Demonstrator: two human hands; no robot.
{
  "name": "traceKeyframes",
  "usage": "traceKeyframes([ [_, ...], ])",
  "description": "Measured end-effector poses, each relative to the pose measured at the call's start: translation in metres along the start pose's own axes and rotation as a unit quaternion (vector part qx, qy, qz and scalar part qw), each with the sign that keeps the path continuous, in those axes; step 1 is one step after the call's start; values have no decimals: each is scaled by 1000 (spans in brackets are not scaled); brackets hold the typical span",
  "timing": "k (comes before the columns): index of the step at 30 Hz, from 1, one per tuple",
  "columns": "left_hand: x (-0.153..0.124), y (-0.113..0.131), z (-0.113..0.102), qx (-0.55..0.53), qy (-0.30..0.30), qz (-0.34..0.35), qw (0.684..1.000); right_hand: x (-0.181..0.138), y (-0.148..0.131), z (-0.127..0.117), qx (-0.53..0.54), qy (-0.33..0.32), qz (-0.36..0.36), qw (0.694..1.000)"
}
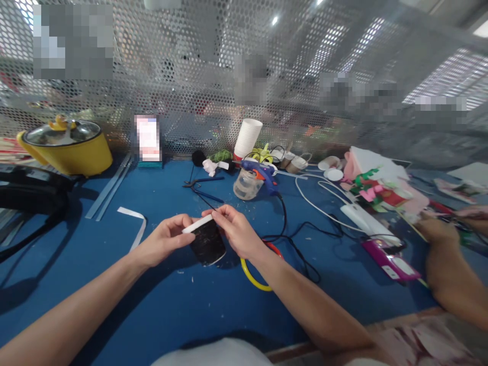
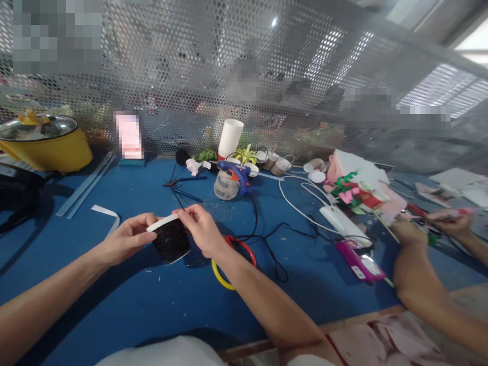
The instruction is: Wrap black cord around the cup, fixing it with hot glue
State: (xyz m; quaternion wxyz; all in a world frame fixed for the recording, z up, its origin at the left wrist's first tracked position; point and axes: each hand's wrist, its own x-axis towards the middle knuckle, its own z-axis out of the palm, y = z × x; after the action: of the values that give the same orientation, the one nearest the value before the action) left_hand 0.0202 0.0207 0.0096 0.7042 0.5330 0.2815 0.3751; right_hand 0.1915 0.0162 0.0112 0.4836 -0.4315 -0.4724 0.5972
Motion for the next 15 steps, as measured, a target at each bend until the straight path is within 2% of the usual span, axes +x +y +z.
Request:
traceKeyframes([
  [5, 1, 0, -3, 35, 2, -3, 999, 4, 9, -2, -41, -6, -14, 999],
  [9, 2, 4, -4, 82, -17, -12, 996, 6, 11, -5, -86, 16, -33, 996],
  [15, 1, 6, 2, 179, -15, -63, 982, 3, 12, -3, -201, 22, -64, 977],
])
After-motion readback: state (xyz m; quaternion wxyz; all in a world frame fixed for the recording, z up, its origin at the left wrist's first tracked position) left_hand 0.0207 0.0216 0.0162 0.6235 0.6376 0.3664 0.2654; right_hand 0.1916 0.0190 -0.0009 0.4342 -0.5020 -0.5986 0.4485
